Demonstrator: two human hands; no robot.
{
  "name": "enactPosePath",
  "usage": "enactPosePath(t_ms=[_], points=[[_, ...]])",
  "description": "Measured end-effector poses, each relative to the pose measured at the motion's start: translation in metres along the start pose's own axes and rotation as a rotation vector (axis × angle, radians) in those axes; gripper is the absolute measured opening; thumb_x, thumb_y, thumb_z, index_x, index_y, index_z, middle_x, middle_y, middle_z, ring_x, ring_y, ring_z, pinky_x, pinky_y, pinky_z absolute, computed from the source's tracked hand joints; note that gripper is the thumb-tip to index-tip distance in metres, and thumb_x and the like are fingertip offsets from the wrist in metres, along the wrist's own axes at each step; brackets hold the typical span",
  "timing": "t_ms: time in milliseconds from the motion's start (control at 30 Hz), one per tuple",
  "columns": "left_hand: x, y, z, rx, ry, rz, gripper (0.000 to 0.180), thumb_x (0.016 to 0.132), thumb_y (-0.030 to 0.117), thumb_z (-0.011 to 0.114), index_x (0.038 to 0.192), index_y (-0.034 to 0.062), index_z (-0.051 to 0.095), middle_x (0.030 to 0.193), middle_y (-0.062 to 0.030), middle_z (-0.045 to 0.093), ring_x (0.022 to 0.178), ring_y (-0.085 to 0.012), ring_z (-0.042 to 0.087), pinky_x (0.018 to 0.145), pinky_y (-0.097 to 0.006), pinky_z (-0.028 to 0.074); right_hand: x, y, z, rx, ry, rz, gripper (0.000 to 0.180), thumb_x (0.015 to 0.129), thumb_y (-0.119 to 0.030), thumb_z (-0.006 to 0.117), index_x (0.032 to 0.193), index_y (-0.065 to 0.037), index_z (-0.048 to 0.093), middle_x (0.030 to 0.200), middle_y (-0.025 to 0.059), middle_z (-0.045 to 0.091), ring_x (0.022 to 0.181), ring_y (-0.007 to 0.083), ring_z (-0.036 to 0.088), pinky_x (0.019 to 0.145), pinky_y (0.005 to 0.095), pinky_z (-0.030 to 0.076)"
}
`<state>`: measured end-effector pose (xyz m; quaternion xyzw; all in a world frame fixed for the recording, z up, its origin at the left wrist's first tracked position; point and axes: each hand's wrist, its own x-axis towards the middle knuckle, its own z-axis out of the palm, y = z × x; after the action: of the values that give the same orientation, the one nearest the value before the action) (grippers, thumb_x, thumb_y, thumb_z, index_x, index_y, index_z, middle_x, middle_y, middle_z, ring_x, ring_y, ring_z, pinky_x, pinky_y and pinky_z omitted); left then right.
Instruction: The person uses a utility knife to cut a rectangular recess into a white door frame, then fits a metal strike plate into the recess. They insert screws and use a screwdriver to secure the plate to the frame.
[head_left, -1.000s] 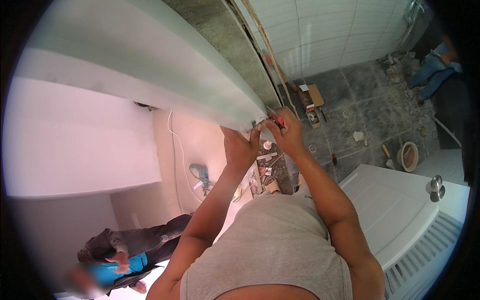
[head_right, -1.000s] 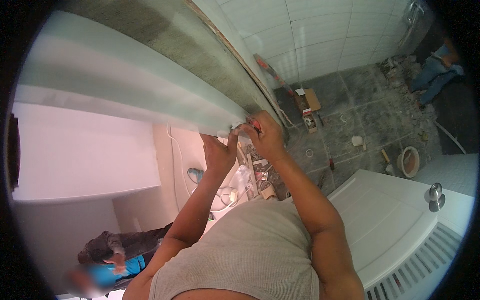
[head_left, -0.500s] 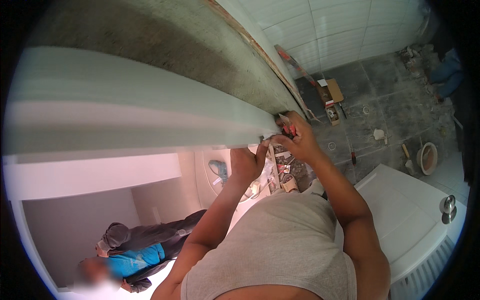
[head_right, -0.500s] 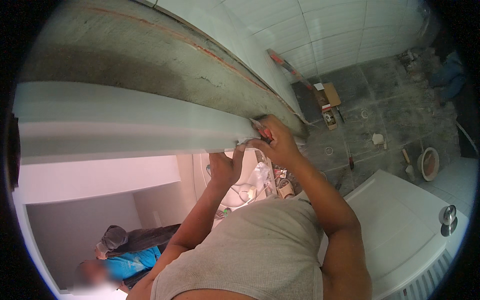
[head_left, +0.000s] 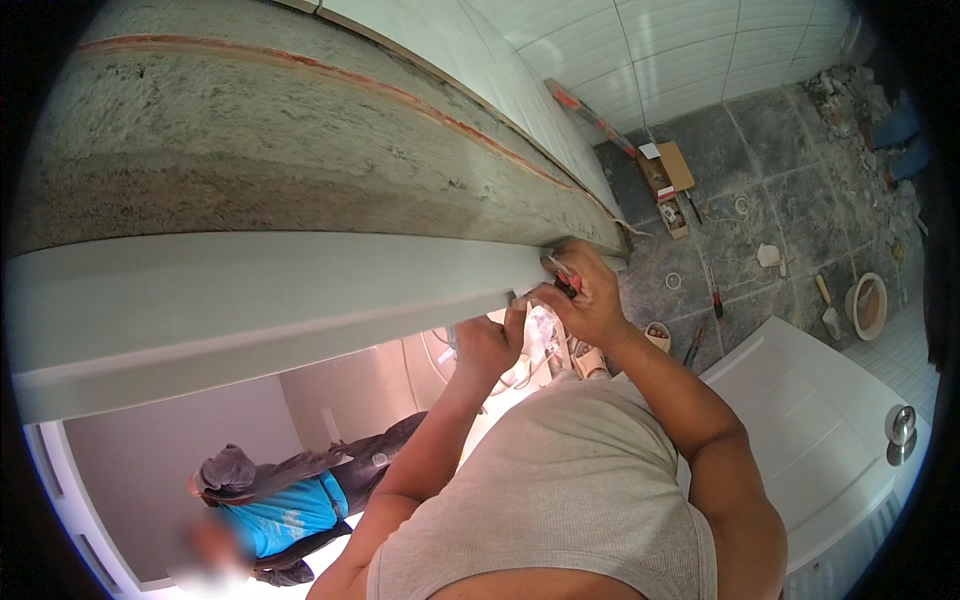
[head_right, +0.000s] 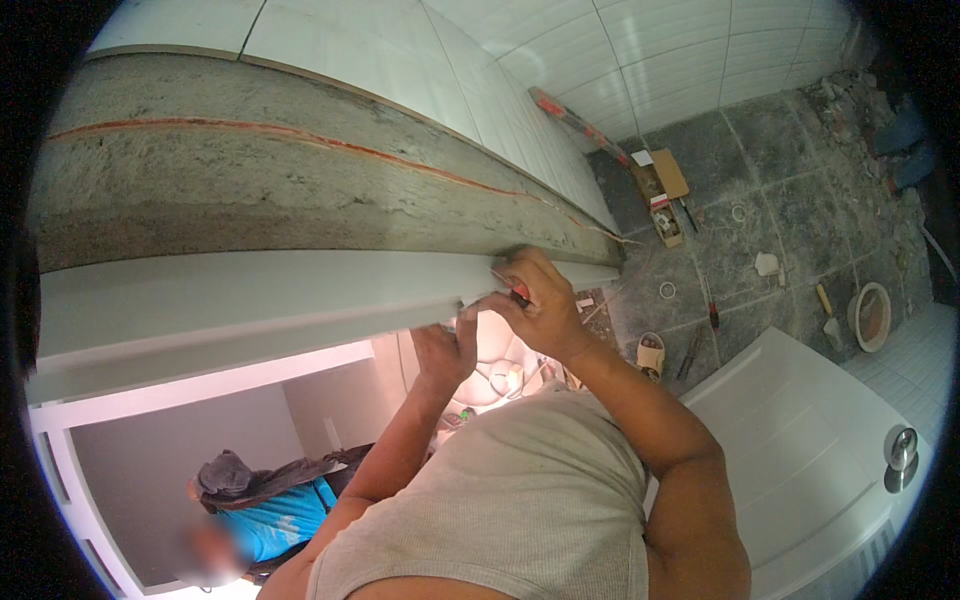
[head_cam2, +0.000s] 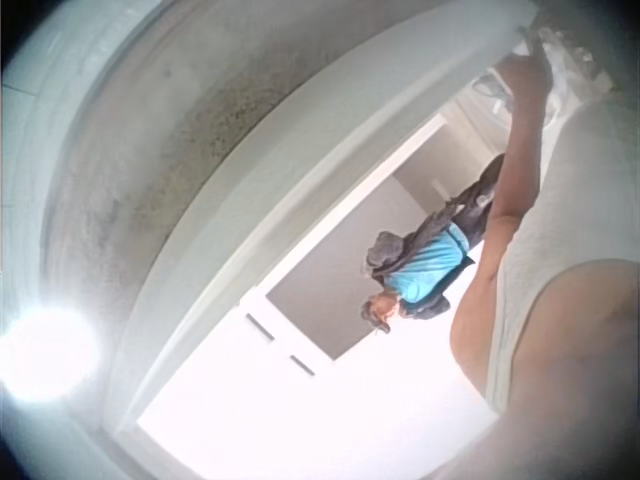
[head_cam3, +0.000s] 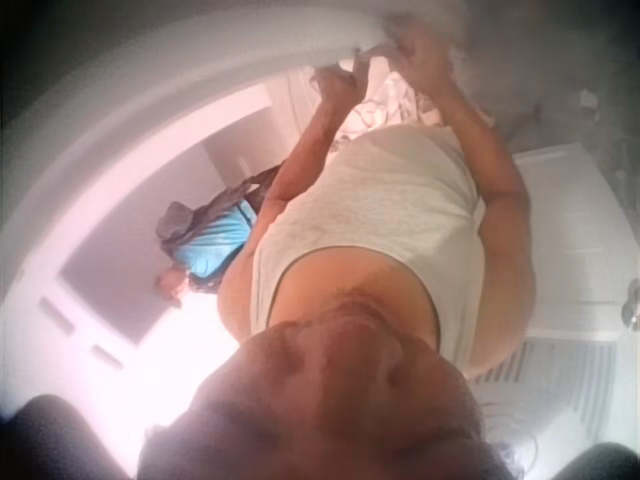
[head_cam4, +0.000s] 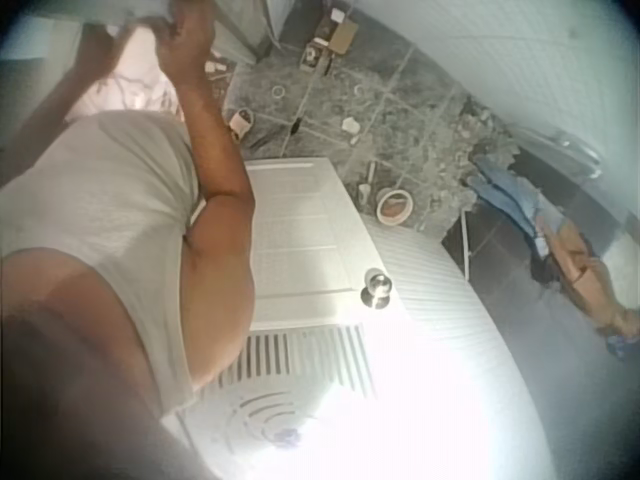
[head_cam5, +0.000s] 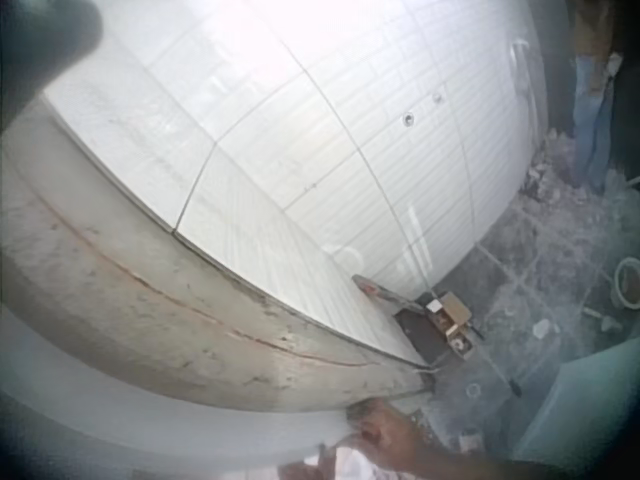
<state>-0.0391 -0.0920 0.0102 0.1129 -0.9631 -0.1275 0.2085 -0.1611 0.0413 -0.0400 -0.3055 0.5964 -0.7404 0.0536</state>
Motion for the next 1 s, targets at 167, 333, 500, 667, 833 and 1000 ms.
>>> enactPosePath(t_ms=[167,333,500,667,833,1000], points=[[0.006,0.007,-0.004,-0.112,0.015,-0.051,0.038,0.095,0.024,0.068,0.12,-0.0032,0.061,0.119,-0.027,0.059,0.109,-0.0466,0.056,0.095,-0.053,0.042,0.009,0.002,-0.011,-0.001,-0.097,-0.043,0.038,0.079,-0.019,0.087,0.102,-0.001,0.062,0.091,0.0124,0.057,0.071,0.0254,0.057,0.064,0.0351,0.048],[0.003,0.011,-0.008,-0.111,-0.009,-0.093,0.045,0.101,0.029,0.06,0.13,-0.0049,0.052,0.127,-0.0288,0.053,0.115,-0.0457,0.052,0.101,-0.054,0.039,0.017,-0.008,-0.005,-0.074,-0.065,-0.165,0.04,0.079,-0.02,0.086,0.103,0.0,0.062,0.091,0.013,0.057,0.074,0.0261,0.057,0.065,0.0352,0.048],[-0.001,0.003,0.0,-0.135,-0.058,-0.144,0.05,0.103,0.032,0.057,0.134,-0.0064,0.048,0.132,-0.0312,0.049,0.119,-0.0458,0.049,0.104,-0.054,0.037,0.012,0.0,-0.003,-0.11,-0.07,-0.072,0.043,0.078,-0.022,0.087,0.105,0.0,0.062,0.09,0.0133,0.057,0.076,0.027,0.057,0.067,0.0357,0.047],[0.003,-0.002,0.007,-0.147,-0.02,-0.22,0.049,0.102,0.03,0.058,0.134,-0.0063,0.048,0.131,-0.0311,0.049,0.121,-0.0456,0.048,0.108,-0.053,0.034,0.009,-0.006,-0.005,-0.003,-0.043,0.148,0.042,0.077,-0.023,0.089,0.099,-0.001,0.06,0.086,0.0122,0.057,0.075,0.0236,0.057,0.068,0.0361,0.046],[0.005,-0.014,0.024,-0.244,0.107,-0.098,0.04,0.1,0.025,0.059,0.126,-0.0058,0.056,0.125,-0.029,0.054,0.117,-0.0452,0.051,0.105,-0.055,0.035,-0.049,0.029,-0.019,0.164,0.194,0.6,0.037,0.086,-0.025,0.082,0.103,-0.003,0.058,0.083,0.0056,0.06,0.071,0.0145,0.059,0.06,0.0324,0.049],[0.007,-0.014,0.041,-0.243,0.209,-0.043,0.044,0.096,0.033,0.062,0.12,-0.0041,0.059,0.12,-0.0258,0.056,0.112,-0.0457,0.052,0.102,-0.052,0.037,-0.128,0.06,-0.066,0.376,0.496,0.956,0.021,0.095,-0.021,0.071,0.1,-0.01,0.054,0.077,0.0018,0.056,0.05,0.0119,0.052,0.043,0.0288,0.047]])
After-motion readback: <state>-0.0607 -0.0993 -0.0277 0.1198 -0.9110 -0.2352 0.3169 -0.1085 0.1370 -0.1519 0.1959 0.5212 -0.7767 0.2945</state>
